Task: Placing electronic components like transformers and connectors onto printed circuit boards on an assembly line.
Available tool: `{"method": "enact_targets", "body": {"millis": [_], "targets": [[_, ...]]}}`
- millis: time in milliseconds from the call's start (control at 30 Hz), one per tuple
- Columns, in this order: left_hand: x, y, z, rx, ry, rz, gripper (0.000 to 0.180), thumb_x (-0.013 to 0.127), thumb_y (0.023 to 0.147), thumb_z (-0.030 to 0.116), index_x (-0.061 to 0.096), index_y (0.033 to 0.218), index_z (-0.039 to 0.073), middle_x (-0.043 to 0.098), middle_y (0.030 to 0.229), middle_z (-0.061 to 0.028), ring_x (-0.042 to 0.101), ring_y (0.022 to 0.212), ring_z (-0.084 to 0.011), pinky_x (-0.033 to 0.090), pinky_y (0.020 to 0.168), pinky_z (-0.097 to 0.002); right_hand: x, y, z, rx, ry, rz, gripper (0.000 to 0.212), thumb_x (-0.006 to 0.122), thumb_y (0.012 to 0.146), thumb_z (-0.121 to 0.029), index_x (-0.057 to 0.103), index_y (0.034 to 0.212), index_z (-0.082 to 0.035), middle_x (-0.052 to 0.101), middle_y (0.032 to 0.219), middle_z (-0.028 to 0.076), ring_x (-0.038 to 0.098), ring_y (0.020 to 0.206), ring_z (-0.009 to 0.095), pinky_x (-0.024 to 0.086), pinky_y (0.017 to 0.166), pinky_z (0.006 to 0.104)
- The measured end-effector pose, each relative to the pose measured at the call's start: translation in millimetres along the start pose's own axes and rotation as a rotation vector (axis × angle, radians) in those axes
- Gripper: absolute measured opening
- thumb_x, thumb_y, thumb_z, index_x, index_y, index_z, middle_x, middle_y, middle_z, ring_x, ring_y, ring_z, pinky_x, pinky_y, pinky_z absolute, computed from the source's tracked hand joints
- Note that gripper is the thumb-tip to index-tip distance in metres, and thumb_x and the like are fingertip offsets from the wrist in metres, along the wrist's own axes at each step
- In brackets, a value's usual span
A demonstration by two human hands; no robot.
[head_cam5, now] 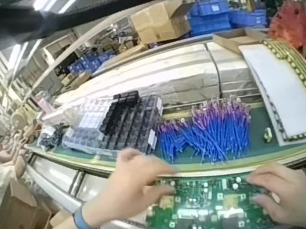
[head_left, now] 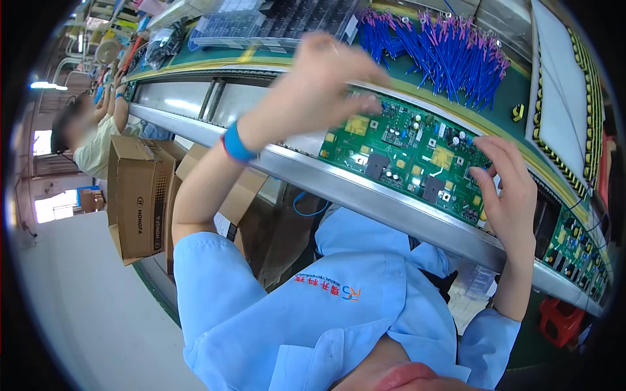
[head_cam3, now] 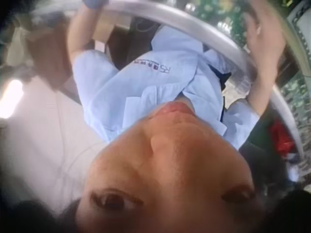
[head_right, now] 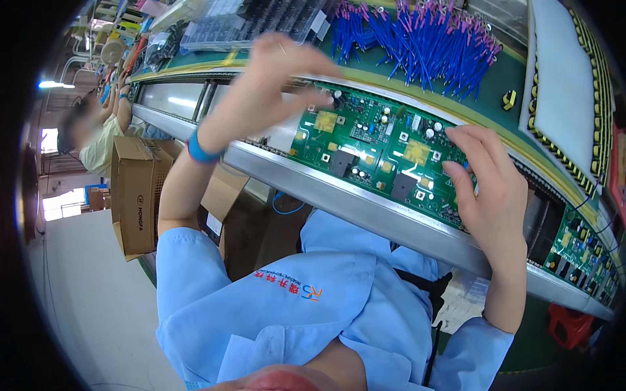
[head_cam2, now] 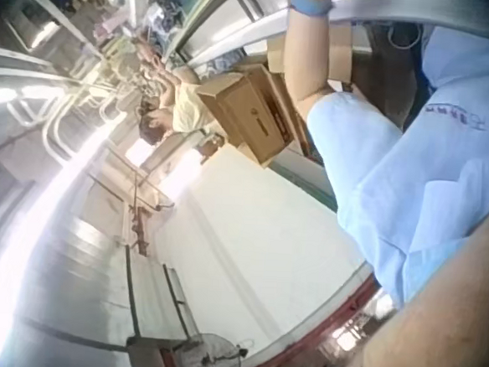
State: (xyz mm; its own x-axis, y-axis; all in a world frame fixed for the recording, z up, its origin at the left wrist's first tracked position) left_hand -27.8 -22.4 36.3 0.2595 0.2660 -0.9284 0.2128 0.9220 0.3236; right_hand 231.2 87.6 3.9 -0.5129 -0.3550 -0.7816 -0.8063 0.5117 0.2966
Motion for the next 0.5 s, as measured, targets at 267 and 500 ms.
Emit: {"method": "enact_targets", "body": {"millis": [267, 500], "targets": [[-26.1, 45.9, -184.1, -0.406, 0.545, 0.363, 0.023, 0.067, 0.079, 0.01, 0.067, 0.103, 0.01, 0.066, 0.101, -0.011, 0.061, 0.1, -0.0326, 0.037, 0.096, -0.0549, 2.6, 6.2, -2.5, 0.0, 0.018, -0.018, 0.032, 0.071, 0.081, -0.002, 0.064, 0.112, -0.004, 0.064, 0.113, 0.009, 0.065, 0.071, 0.019, 0.051, 0.066, 0.0301], [-30.7, 46.2, -197.3, -0.438, 0.596, 0.255, 0.028, 0.071, 0.074, 0.007, 0.064, 0.101, 0.008, 0.063, 0.108, -0.0156, 0.06, 0.102, -0.0361, 0.036, 0.1, -0.057, 5.7, 11.8, -7.1, 0.027, 0.007, -0.097, 0.033, 0.072, 0.08, -0.003, 0.065, 0.112, -0.005, 0.064, 0.113, 0.008, 0.066, 0.074, 0.02, 0.052, 0.067, 0.0313]]}}
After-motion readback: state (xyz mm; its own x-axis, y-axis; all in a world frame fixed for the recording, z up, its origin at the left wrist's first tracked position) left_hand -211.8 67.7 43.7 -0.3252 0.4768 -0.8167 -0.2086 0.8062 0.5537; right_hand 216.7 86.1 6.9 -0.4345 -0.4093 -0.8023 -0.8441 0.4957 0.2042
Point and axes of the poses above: each hand's wrist, its own y-axis towards the middle knuckle, its own x-axis out of the palm, z = x × y, the point moved 4 cm from there along y, towards the middle knuckle
